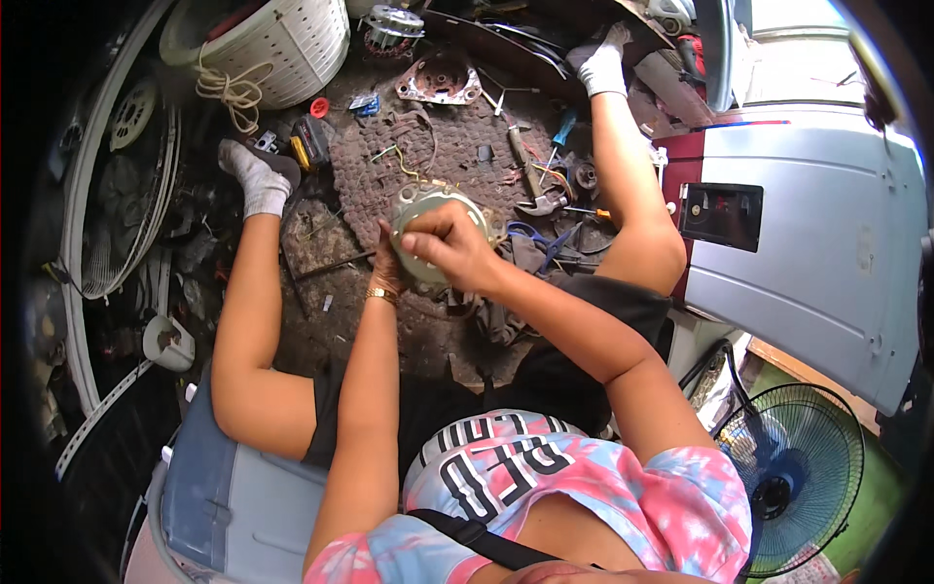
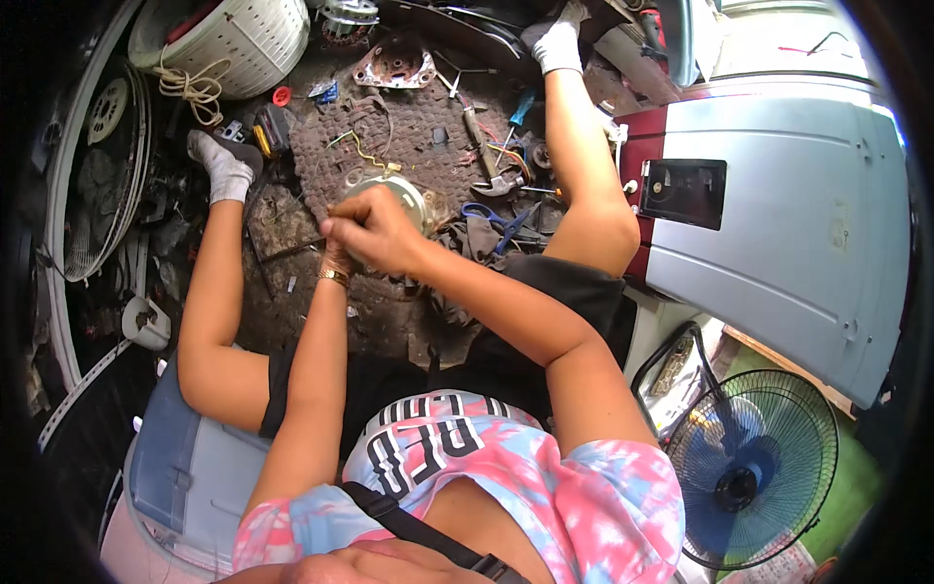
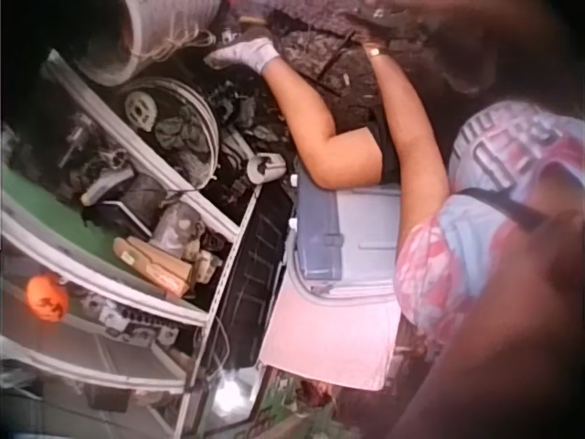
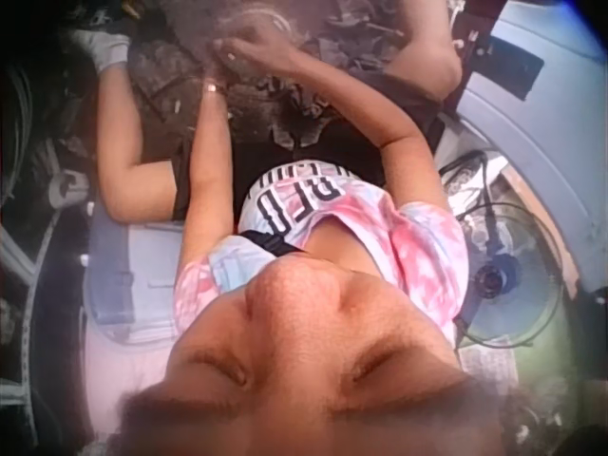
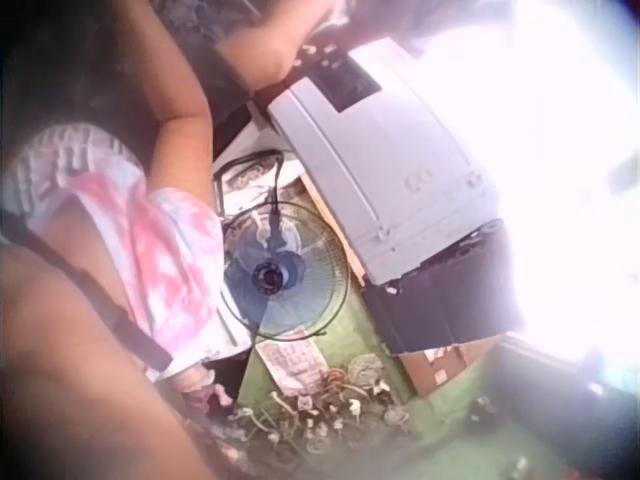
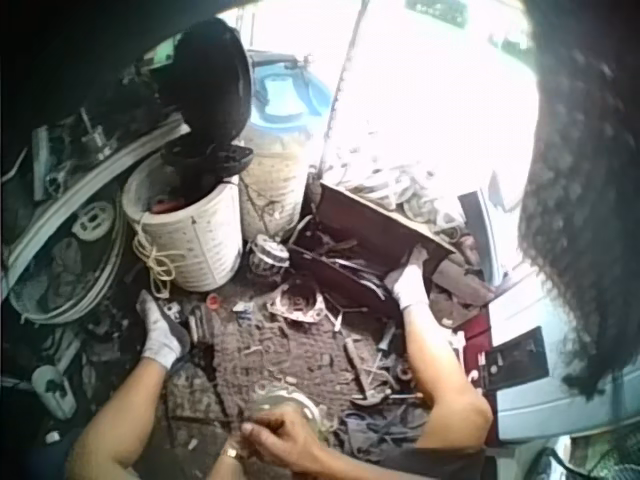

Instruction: The person repairs a washing machine motor by assembling its casing parts, tapping them into place with a hammer, and adjusting components using a screwdriver.

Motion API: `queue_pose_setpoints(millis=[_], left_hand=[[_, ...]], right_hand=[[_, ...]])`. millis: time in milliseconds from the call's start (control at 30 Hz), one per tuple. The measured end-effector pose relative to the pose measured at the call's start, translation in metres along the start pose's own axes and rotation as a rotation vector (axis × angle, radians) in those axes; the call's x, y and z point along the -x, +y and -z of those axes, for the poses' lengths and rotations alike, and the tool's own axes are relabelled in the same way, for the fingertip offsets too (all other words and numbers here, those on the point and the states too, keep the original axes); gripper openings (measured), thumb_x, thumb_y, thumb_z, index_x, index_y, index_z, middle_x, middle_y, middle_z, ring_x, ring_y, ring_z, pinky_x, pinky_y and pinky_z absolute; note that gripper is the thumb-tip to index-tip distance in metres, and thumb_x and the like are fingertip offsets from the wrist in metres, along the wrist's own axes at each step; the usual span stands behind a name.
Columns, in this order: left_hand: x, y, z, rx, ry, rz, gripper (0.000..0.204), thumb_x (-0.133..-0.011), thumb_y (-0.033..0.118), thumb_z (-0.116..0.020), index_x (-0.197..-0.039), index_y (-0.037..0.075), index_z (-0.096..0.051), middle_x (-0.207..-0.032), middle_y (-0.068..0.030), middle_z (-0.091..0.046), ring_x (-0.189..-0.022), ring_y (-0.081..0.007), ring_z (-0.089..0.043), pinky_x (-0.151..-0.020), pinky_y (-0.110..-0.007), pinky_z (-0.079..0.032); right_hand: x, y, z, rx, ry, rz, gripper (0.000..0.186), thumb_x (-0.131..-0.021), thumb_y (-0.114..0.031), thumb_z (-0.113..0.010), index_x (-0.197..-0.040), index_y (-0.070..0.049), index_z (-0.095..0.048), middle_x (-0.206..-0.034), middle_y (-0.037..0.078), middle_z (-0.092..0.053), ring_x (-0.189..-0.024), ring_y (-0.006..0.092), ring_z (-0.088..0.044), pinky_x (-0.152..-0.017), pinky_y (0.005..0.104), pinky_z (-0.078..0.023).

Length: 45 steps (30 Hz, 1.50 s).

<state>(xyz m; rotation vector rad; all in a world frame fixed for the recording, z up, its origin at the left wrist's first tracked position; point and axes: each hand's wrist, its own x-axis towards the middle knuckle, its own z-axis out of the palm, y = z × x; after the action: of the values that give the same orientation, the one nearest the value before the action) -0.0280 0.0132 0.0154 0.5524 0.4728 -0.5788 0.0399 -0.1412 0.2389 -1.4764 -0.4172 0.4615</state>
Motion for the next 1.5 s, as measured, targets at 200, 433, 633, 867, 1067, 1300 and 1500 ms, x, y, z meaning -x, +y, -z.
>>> queue_pose_setpoints(millis=[200,433,633,867,1067,1300,1500], left_hand=[[-0.024,0.021,-0.002,0.044,0.147,-0.214,0.080,-0.092,0.080,-0.047,-0.137,0.014,-0.049,-0.130,-0.0076,-0.058,-0.115,-0.0241,-0.057,-0.101,-0.047,-0.047],[-0.124,0.241,-0.046,0.159,0.656,-0.866,0.051,-0.097,0.066,-0.053,-0.130,0.027,-0.049,-0.123,-0.0012,-0.059,-0.105,-0.0205,-0.061,-0.095,-0.044,-0.052],[-0.073,0.281,0.030,0.143,0.389,-0.810,0.067,-0.093,0.073,-0.055,-0.133,0.020,-0.050,-0.127,-0.0018,-0.059,-0.106,-0.0187,-0.059,-0.097,-0.043,-0.050],[-0.036,0.275,0.008,0.140,0.707,-0.804,0.064,-0.091,0.075,-0.055,-0.127,0.022,-0.055,-0.120,-0.0026,-0.062,-0.098,-0.0207,-0.060,-0.090,-0.043,-0.052],[0.003,0.145,-0.018,0.096,0.482,-0.724,0.064,-0.094,0.070,-0.052,-0.131,0.018,-0.056,-0.127,-0.0066,-0.062,-0.105,-0.0241,-0.060,-0.094,-0.045,-0.053],[0.092,-0.041,-0.045,0.419,-0.069,-0.362,0.064,-0.101,0.058,-0.044,-0.140,0.009,-0.058,-0.136,-0.0135,-0.064,-0.118,-0.0320,-0.064,-0.100,-0.049,-0.056],[0.087,-0.046,-0.051,0.409,-0.176,-0.400,0.066,-0.102,0.057,-0.044,-0.144,0.008,-0.057,-0.140,-0.0147,-0.062,-0.123,-0.0338,-0.063,-0.104,-0.050,-0.055]], right_hand=[[-0.025,0.002,0.050,0.225,-0.024,0.292,0.027,-0.099,-0.020,-0.066,-0.083,0.002,-0.064,-0.077,0.012,-0.062,-0.070,0.0230,-0.059,-0.070,0.0356,-0.047],[0.066,0.222,0.304,2.022,-0.836,-0.126,0.018,-0.085,-0.032,-0.066,-0.090,-0.021,-0.079,-0.124,-0.004,-0.066,-0.127,0.0260,-0.051,-0.116,0.0703,-0.030],[0.011,0.234,0.235,2.151,-1.053,0.109,0.025,-0.088,-0.030,-0.059,-0.091,-0.017,-0.081,-0.108,0.000,-0.069,-0.117,0.0249,-0.059,-0.123,0.0724,-0.019],[-0.009,0.084,0.184,1.607,-0.572,-0.176,0.020,-0.099,-0.025,-0.059,-0.119,-0.020,-0.062,-0.076,0.012,-0.073,-0.071,0.0345,-0.074,-0.056,0.0476,-0.054],[0.011,-0.078,0.098,1.186,-0.030,0.251,0.034,-0.098,-0.024,-0.066,-0.132,-0.019,-0.064,-0.093,0.010,-0.072,-0.078,0.0362,-0.069,-0.063,0.0474,-0.053],[0.026,-0.160,0.015,0.913,0.063,0.604,0.030,-0.092,-0.020,-0.072,-0.122,-0.016,-0.070,-0.093,0.008,-0.071,-0.073,0.0325,-0.070,-0.058,0.0428,-0.053],[0.031,-0.083,0.015,1.353,-0.080,0.317,0.035,-0.097,-0.028,-0.066,-0.132,-0.027,-0.068,-0.080,0.008,-0.067,-0.065,0.0289,-0.069,-0.051,0.0449,-0.050]])
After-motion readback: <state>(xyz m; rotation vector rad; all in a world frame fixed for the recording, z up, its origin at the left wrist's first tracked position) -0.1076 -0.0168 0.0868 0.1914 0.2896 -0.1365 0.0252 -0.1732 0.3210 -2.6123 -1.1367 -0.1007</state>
